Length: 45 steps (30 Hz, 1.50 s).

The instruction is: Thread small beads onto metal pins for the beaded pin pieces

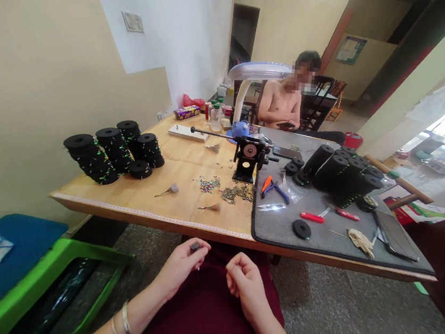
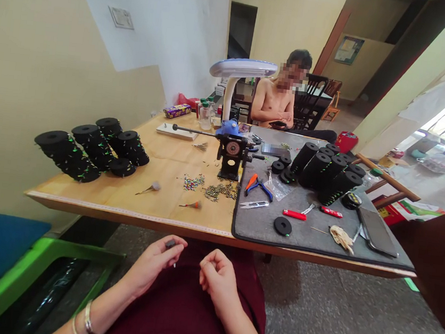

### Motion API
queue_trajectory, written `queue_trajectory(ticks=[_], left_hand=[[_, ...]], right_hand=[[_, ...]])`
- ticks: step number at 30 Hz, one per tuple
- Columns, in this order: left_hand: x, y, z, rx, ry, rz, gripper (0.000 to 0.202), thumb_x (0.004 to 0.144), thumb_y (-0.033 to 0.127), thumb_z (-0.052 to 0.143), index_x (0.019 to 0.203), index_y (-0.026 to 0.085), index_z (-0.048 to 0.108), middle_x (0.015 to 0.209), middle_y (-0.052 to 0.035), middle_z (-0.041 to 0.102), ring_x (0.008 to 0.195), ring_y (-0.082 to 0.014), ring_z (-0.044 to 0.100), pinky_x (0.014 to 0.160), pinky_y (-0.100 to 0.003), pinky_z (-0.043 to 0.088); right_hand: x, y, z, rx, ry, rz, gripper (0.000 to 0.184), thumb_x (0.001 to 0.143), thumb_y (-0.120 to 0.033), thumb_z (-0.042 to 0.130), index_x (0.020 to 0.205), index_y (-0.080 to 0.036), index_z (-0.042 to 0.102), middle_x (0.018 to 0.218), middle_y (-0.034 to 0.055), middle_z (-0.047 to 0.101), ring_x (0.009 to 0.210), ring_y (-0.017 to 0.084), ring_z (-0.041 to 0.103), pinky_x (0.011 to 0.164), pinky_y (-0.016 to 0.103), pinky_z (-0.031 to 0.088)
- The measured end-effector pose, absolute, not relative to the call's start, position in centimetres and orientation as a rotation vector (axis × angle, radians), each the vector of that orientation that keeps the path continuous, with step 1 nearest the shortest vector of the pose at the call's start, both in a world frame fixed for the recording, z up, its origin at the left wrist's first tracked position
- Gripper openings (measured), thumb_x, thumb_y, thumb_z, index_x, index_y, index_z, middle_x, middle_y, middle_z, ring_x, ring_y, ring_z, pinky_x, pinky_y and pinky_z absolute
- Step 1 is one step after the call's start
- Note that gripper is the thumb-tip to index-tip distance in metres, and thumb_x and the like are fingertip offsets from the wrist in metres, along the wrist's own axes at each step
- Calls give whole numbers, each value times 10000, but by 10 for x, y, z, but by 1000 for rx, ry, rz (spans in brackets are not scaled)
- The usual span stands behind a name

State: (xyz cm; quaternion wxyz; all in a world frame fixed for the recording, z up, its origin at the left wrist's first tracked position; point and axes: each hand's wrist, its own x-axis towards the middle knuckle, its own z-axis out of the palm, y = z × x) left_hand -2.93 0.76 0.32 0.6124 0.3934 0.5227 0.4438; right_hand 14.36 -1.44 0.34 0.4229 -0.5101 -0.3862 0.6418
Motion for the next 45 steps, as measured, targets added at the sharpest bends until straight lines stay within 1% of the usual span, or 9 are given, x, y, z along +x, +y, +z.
queue_trajectory(ticks=[5,12,27,29,32,35,38,41,45], left_hand=[[-20,4,8,1043,1035,832,303,684,330,700,928,154,668,627,38,533,502,-73,396,513,-219,310],[-19,12,16,1126,1135,902,263,740,395,650,688,137,633,510,47,468,488,-83,366,507,-220,304],[-26,11,8,1455,1380,950,258,775,391,595,729,152,678,498,8,596,473,-133,549,558,-239,425],[-27,11,9,1474,1388,919,258,784,387,584,704,156,663,491,15,589,456,-127,543,536,-230,417],[-28,10,15,1495,1367,871,253,798,371,562,689,159,646,487,25,571,443,-119,530,513,-220,405],[-28,8,23,1571,1376,830,252,808,355,550,678,163,648,475,32,549,439,-116,516,514,-219,399],[-29,7,32,1684,1404,800,252,814,354,549,688,167,661,491,25,559,456,-120,519,529,-224,394],[-30,6,38,1790,1419,781,247,827,339,534,700,172,664,558,4,609,496,-127,537,552,-231,398],[-31,6,39,1882,1429,744,246,843,316,508,714,180,666,669,-26,665,578,-145,577,596,-242,413]], right_hand=[[143,-14,3,-1211,-981,1735,169,724,-317,567,667,-182,485,410,-84,479,310,30,301,340,161,160],[147,-13,-1,-1215,-998,1765,178,721,-328,583,669,-178,502,408,-89,468,320,31,293,343,162,177],[148,-11,-1,-1234,-1043,1796,192,734,-329,604,669,-162,534,400,-89,467,321,24,299,342,151,179],[150,-9,-4,-1224,-1080,1821,251,761,-395,598,719,-148,572,471,-40,566,359,48,426,347,146,242],[155,-3,-2,-1240,-1134,1748,351,778,-468,590,891,-138,624,776,81,707,642,150,636,423,173,406],[157,4,9,-1250,-1202,1560,384,779,-433,612,1059,-169,606,1006,117,690,890,224,638,483,214,485],[151,7,20,-1151,-1259,1512,387,799,-378,601,1144,-207,560,1084,106,654,947,233,623,492,223,506],[140,5,21,-1069,-1303,1616,349,810,-323,581,1134,-203,531,992,77,659,843,198,640,513,234,518],[131,2,12,-1163,-1496,1513,142,844,-264,521,948,-175,561,637,-18,612,510,110,556,493,221,450]])
